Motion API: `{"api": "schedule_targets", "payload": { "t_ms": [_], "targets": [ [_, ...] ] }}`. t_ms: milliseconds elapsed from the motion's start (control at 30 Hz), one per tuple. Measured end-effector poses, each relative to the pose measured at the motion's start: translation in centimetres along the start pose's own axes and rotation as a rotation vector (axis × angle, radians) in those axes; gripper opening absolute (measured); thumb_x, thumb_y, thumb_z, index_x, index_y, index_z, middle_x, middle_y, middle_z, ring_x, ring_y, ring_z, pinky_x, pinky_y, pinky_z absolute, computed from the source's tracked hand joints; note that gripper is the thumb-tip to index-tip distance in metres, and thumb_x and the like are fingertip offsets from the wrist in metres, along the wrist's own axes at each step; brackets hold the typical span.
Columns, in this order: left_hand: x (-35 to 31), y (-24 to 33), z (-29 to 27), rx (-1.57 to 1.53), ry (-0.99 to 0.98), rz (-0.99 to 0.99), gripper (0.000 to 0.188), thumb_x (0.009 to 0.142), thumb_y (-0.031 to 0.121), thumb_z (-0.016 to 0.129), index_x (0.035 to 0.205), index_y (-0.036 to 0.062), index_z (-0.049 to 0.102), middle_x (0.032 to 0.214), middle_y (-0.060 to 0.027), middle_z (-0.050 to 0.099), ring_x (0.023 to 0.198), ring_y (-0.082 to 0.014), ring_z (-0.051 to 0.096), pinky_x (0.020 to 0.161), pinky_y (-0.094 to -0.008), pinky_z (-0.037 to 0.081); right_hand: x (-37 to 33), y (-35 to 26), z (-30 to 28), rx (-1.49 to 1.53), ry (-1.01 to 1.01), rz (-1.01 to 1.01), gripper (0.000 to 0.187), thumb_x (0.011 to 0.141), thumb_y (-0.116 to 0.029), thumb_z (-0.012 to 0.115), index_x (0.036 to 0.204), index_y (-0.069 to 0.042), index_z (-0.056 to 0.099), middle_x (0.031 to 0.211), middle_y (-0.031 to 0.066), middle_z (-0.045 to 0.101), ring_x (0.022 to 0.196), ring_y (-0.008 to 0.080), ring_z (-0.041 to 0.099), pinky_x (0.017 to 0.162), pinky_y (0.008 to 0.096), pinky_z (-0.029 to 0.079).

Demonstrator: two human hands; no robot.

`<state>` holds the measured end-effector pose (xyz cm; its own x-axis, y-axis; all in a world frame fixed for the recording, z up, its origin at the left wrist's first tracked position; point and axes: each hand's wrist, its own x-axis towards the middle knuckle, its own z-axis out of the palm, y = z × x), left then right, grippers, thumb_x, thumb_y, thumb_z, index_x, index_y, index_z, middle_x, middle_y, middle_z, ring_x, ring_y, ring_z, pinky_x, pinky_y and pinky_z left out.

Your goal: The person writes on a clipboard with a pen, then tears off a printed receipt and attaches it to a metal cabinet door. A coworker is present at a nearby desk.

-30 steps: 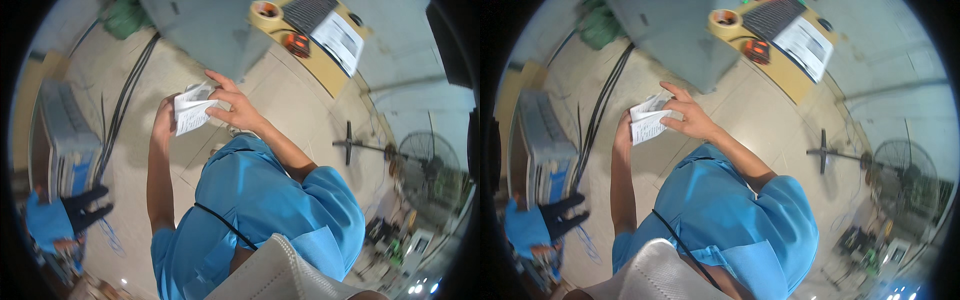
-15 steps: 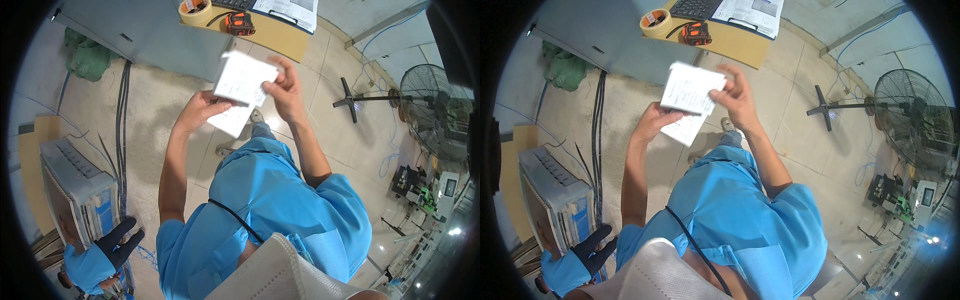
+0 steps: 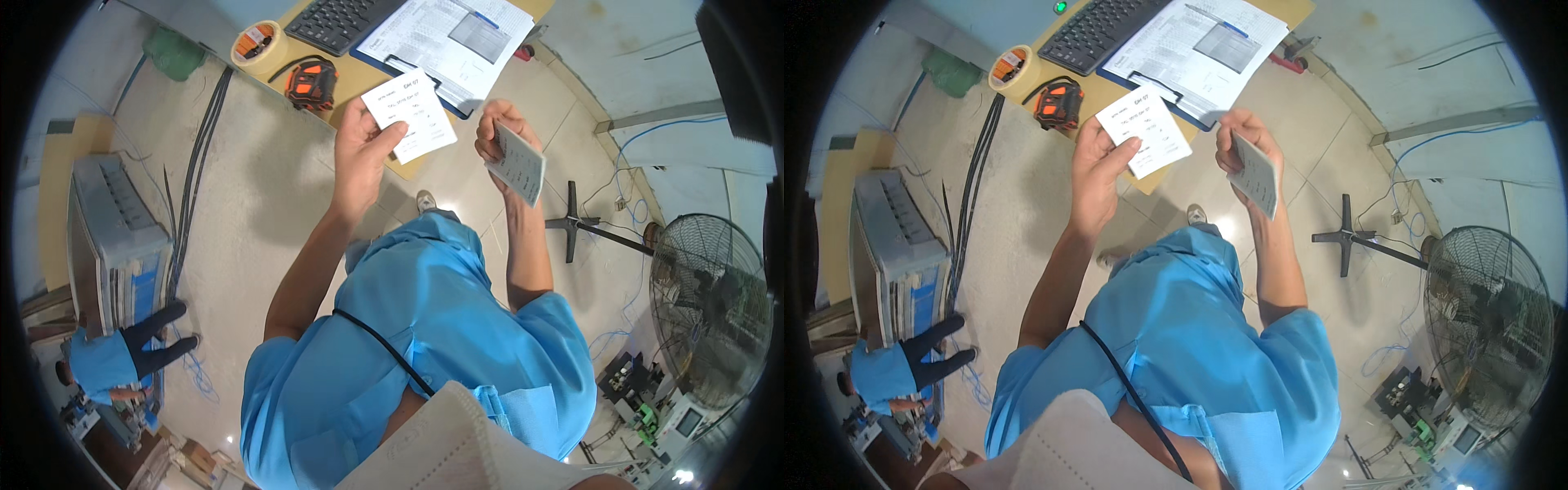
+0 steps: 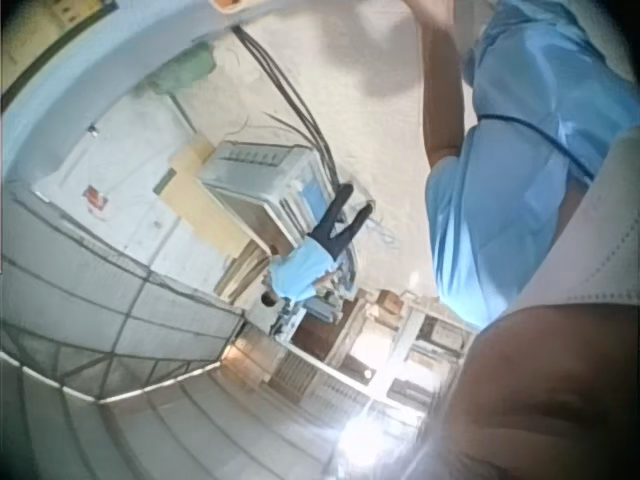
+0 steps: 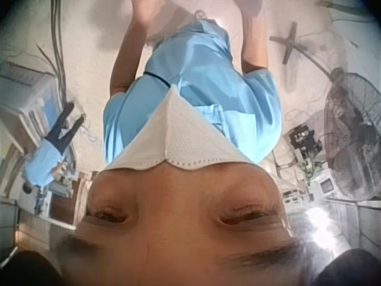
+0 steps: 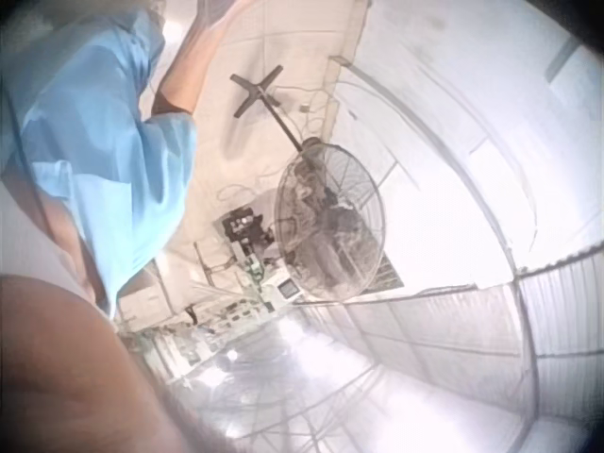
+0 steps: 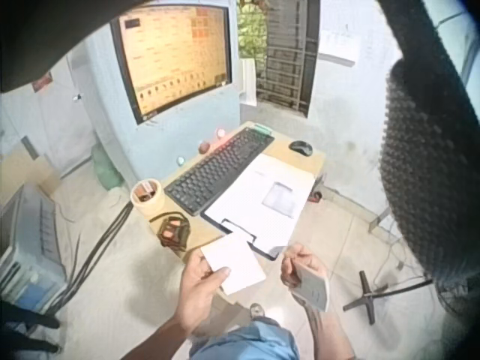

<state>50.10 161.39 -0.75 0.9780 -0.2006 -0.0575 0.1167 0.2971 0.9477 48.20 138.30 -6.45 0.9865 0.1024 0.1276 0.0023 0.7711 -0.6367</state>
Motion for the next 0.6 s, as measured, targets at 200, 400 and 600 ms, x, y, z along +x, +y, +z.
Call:
{"api": "schedule_targets", "payload": {
  "t_ms": [200, 400, 600],
  "targets": [
    [2.0, -3.3, 7.4, -0.001, -0.025, 0.036, 0.042, 0.097, -0.006, 0.061, 0.136, -0.0039, 0.046, 0.126, -0.0159, 0.066, 0.116, -0.0177, 0.065, 0.099, -0.0334, 0.054, 2.3, -6.0, -1.5, -0.902, 0.031, 0.225, 0.026, 0.101, -0.028, 0.067, 0.103, -0.002, 0.071, 0.075, -0.002, 0.062, 0.067, 0.0063, 0.053, 0.063, 0.0253, 0.042],
    [6.2, -0.7, 5.1, 0.934, -0.025, 0.472, 0.038, 0.094, 0.002, 0.063, 0.133, 0.0038, 0.062, 0.13, -0.0124, 0.066, 0.12, -0.0263, 0.063, 0.105, -0.0382, 0.049, 9.0, -11.6, -4.7, -0.852, 0.045, 0.264, 0.023, 0.098, -0.023, 0.069, 0.1, -0.001, 0.074, 0.085, -0.0018, 0.07, 0.074, 0.0043, 0.057, 0.069, 0.0236, 0.046],
    [10.6, -0.3, 1.8, 1.398, -0.289, 0.663, 0.038, 0.087, 0.01, 0.07, 0.125, 0.011, 0.07, 0.129, -0.0084, 0.068, 0.122, -0.0301, 0.058, 0.105, -0.0421, 0.047, 12.3, -10.4, -7.8, -0.935, -0.073, 0.328, 0.025, 0.097, -0.019, 0.066, 0.11, 0.001, 0.075, 0.096, 0.0025, 0.074, 0.085, 0.0058, 0.063, 0.076, 0.0238, 0.047]
  ]
}}
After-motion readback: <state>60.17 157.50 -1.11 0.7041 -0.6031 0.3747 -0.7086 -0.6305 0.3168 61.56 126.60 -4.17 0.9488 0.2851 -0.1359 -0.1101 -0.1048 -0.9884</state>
